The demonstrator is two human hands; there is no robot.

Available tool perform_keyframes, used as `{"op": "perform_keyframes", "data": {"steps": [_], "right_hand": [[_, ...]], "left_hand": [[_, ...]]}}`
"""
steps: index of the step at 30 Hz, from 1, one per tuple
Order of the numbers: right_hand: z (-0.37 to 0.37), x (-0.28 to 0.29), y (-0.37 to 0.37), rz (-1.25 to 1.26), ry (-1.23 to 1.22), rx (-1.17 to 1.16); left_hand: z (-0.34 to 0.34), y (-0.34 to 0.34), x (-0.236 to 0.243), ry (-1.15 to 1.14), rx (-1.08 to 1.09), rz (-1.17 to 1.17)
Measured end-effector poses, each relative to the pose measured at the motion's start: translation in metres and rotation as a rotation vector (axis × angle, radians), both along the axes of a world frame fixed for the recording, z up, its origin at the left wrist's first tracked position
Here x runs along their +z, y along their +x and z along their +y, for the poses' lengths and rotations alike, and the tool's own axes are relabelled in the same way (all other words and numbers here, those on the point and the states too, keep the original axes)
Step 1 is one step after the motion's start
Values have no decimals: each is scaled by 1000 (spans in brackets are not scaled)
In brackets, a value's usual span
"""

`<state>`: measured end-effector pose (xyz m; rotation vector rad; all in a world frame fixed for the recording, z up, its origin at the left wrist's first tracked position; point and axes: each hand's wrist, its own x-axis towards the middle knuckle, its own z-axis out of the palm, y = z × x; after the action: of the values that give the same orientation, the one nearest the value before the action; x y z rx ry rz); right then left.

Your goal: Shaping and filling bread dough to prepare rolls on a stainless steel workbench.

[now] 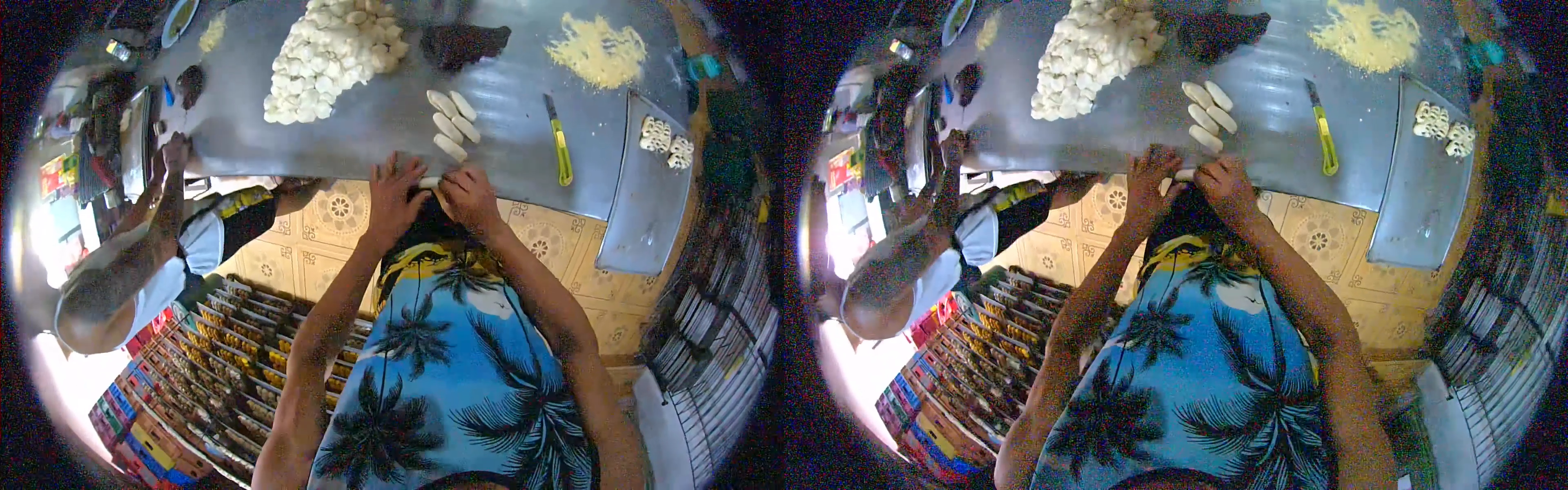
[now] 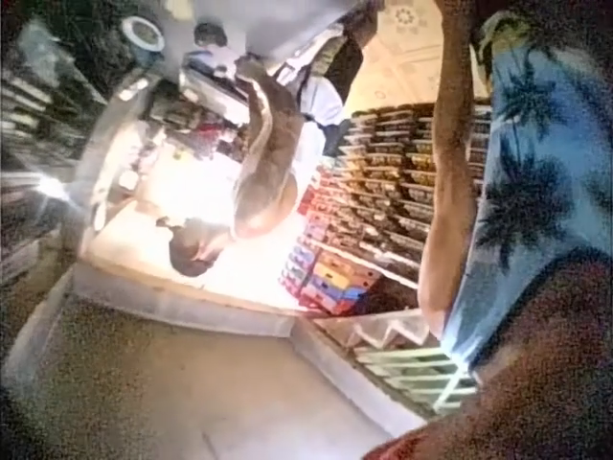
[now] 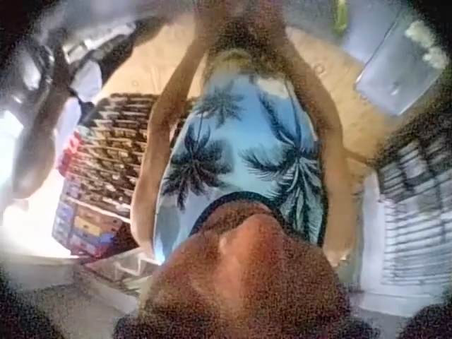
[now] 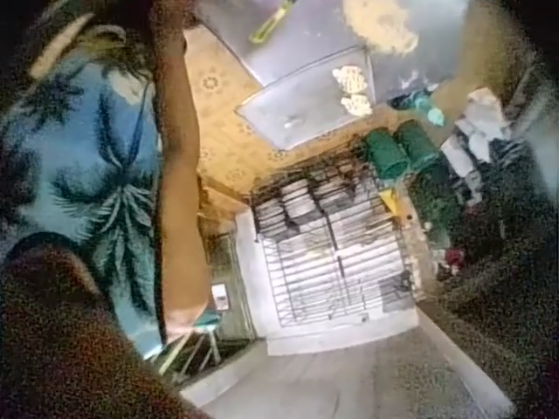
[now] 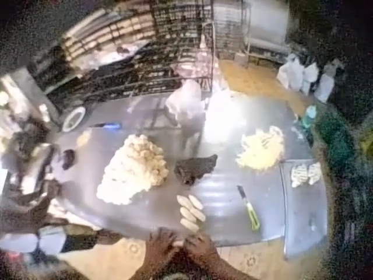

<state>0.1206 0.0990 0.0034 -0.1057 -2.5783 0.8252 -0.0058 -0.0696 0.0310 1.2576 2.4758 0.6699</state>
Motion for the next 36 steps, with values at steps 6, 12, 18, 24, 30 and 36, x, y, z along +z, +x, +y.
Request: {"op": "perform_keyframes", "data": {"steps": [6, 12, 18, 24, 30, 36], "right_hand": [[20, 27, 24, -231, -418, -452], [37, 9, -16, -130, -252, -431], [57, 22, 23, -163, -330, -546], [156, 9, 65, -264, 54, -849], [146, 2, 64, -187, -568, -772], [56, 24, 43, -414, -858, -557]], "left_hand": [[57, -3, -3, 304, -60, -240], [61, -14, -6, 183, -198, -209], [74, 10, 3, -126, -304, 60], [98, -30, -3, 248, -174, -115], [130, -64, -15, -26, -305, 92], [114, -57, -23, 110, -283, 90]]}}
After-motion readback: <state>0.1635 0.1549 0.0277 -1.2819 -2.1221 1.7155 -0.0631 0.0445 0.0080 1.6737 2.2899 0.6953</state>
